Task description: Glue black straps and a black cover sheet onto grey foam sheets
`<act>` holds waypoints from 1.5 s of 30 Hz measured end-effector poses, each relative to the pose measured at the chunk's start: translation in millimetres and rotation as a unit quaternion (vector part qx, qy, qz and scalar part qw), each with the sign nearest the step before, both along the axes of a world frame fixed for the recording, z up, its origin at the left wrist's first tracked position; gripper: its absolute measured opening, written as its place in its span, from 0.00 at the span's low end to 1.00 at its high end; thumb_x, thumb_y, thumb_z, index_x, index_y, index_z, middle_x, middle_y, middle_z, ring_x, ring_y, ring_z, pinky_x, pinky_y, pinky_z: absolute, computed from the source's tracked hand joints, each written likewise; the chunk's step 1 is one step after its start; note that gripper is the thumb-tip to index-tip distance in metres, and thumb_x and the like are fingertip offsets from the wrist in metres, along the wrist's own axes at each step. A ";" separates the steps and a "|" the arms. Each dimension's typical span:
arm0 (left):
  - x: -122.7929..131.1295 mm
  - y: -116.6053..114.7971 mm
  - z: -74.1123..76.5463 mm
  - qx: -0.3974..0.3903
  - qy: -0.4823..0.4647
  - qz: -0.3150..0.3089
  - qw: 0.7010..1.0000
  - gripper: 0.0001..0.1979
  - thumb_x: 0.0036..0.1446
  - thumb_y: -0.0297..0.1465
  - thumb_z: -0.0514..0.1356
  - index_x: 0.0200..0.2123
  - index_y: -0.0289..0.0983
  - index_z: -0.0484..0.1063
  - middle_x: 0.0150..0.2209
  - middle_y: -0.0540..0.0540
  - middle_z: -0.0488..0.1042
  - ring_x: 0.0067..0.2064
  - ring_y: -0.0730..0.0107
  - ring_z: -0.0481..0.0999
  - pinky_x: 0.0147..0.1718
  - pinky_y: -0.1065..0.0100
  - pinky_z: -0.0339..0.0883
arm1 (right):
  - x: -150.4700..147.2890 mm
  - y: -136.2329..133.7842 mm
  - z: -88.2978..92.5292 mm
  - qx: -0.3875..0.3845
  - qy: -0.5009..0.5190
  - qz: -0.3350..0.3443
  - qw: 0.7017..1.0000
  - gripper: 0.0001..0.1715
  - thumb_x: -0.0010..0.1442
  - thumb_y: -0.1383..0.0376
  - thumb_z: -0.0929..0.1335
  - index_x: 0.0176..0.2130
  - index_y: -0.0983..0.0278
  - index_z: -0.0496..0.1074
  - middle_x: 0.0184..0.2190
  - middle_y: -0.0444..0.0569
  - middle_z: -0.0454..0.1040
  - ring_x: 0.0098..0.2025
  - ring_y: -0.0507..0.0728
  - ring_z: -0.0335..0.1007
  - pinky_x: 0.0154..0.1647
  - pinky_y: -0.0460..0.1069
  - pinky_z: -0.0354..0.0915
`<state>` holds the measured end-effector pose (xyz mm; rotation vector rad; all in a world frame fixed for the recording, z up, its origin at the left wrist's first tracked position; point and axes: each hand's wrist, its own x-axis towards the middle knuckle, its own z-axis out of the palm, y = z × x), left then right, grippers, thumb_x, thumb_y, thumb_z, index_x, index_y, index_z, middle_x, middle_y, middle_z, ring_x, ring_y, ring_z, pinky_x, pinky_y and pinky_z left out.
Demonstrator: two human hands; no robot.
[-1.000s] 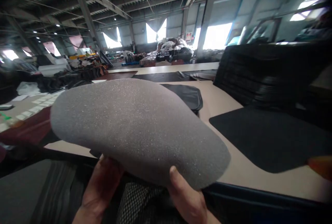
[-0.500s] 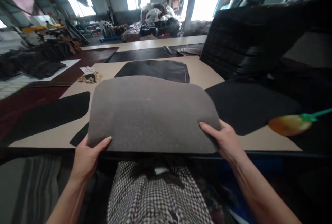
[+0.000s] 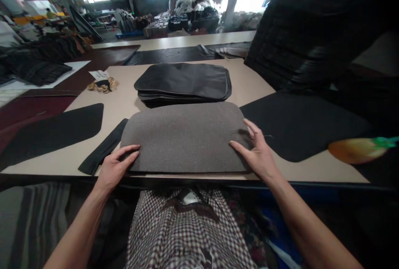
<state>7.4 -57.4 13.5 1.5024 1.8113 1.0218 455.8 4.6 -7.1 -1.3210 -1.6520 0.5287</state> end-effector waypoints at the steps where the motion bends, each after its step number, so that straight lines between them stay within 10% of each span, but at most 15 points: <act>1: -0.8 2.4 -0.9 -0.006 0.005 -0.004 1.000 0.20 0.55 0.47 0.66 0.48 0.43 0.79 0.51 0.47 0.79 0.55 0.56 0.76 0.61 0.54 0.63 | 1.0 -0.3 -0.3 -0.002 -0.018 0.004 1.000 0.32 0.62 0.54 0.71 0.63 0.55 0.66 0.57 0.50 0.72 0.56 0.64 0.71 0.59 0.58 0.67; 4: -2.3 8.1 -2.2 -0.009 0.033 -0.021 0.999 0.21 0.55 0.47 0.67 0.49 0.45 0.78 0.52 0.48 0.78 0.55 0.57 0.75 0.61 0.55 0.63 | 3.2 0.0 -3.0 -0.012 -0.045 0.002 0.999 0.17 0.63 0.54 0.71 0.50 0.56 0.77 0.49 0.47 0.77 0.51 0.63 0.74 0.56 0.57 0.68; 22: -10.4 9.0 0.9 -0.048 0.031 -0.016 0.998 0.28 0.50 0.50 0.68 0.52 0.43 0.77 0.54 0.44 0.77 0.56 0.53 0.75 0.59 0.55 0.65 | 4.7 5.1 7.0 -0.133 0.001 -0.032 0.991 0.27 0.55 0.49 0.75 0.50 0.58 0.78 0.48 0.50 0.78 0.46 0.65 0.76 0.44 0.56 0.73; 45: -5.6 9.8 -16.9 0.044 0.193 -0.084 0.977 0.19 0.61 0.43 0.61 0.52 0.41 0.75 0.51 0.44 0.76 0.53 0.59 0.75 0.55 0.59 0.67 | -1.0 2.5 -11.7 -0.008 -0.160 0.023 0.987 0.20 0.64 0.52 0.68 0.53 0.57 0.73 0.48 0.49 0.77 0.49 0.63 0.74 0.50 0.58 0.70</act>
